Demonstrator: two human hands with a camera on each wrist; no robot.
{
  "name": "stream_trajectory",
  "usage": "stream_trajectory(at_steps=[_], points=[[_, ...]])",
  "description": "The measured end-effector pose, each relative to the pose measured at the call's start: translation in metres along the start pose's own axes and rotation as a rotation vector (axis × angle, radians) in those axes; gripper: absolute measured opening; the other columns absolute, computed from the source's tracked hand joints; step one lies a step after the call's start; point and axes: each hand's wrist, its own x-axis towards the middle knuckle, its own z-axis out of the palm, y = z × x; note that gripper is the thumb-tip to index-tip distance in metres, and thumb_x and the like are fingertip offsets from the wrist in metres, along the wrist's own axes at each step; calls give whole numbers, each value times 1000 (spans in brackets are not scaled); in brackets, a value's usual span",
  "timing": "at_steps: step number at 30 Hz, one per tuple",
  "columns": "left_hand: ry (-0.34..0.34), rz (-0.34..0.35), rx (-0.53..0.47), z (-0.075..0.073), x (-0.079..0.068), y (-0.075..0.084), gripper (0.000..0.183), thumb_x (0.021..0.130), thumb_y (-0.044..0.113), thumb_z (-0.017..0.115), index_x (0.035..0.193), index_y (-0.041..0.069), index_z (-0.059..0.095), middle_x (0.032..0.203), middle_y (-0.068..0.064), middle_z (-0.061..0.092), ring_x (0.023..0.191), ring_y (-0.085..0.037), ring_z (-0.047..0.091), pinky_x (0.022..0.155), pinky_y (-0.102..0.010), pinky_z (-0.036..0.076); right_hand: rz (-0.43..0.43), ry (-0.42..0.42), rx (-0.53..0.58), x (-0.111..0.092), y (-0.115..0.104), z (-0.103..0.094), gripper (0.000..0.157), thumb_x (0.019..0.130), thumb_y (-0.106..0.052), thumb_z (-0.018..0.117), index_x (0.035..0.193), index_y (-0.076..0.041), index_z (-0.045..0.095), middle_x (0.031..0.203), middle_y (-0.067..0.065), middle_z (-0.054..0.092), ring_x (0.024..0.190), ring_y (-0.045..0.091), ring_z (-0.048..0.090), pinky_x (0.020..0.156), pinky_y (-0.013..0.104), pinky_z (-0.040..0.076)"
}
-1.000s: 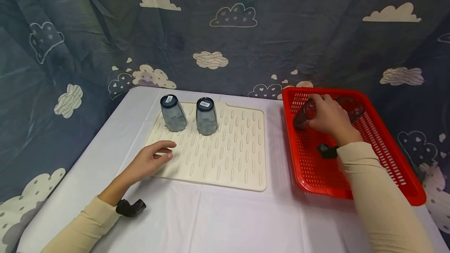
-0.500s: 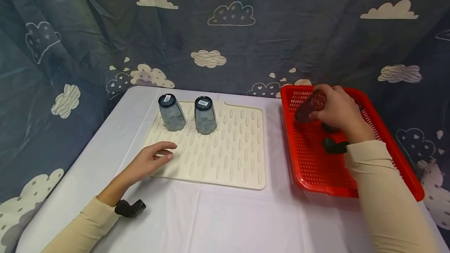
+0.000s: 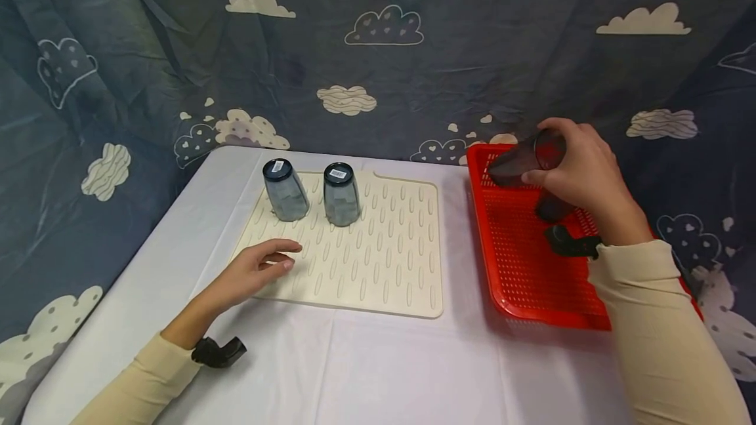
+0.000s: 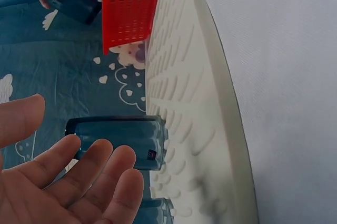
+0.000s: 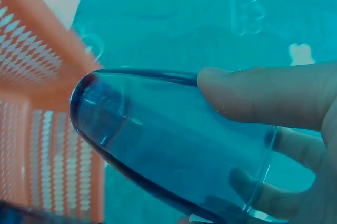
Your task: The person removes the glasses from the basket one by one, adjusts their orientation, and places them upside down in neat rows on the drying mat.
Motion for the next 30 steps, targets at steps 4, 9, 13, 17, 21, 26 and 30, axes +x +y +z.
stream_trajectory(at_steps=[4,9,13,17,21,26,30], points=[[-5,6,-5,-1,-1,2,38,99,19,61,134,4,59,135,-17,62,116,-32,65,96,-45,55,8,7,37,-6,-14,-8,86,81,-21,80,152,-8,34,141,34,40,121,53,36,92,73,36],[7,10,-16,-2,-2,7,37,98,19,61,133,5,60,134,-15,64,113,-30,67,95,-42,55,-7,16,71,-14,-29,-14,88,81,-25,81,153,-11,33,149,31,37,123,52,37,94,73,35],[16,24,-32,-4,-1,10,36,98,19,61,133,7,60,134,-13,64,113,-28,67,96,-42,55,-20,16,111,-21,-39,-15,88,81,-25,82,153,-13,34,146,29,40,121,51,44,93,72,38],[30,45,-39,-4,3,14,37,98,19,62,133,8,60,134,-12,64,115,-28,66,97,-43,54,-15,4,159,-28,-48,-14,90,80,-27,83,155,-19,32,147,27,42,123,49,44,96,72,37],[44,55,-57,-1,8,17,35,98,19,62,132,10,61,132,-11,65,116,-28,66,98,-43,54,-10,-2,192,-35,-55,-10,91,80,-28,83,155,-23,31,145,24,45,123,46,46,94,58,46],[54,62,-109,3,11,24,34,98,18,62,131,11,62,132,-10,66,117,-27,65,97,-42,53,-41,25,215,-44,-63,-5,86,79,-29,84,151,-27,37,138,16,51,106,14,53,71,13,40],[58,66,-121,4,12,30,33,98,19,62,131,12,62,131,-9,66,115,-25,65,96,-40,53,-89,57,263,-50,-71,-2,84,78,-23,85,148,-27,40,134,15,53,91,-7,47,65,3,41]])
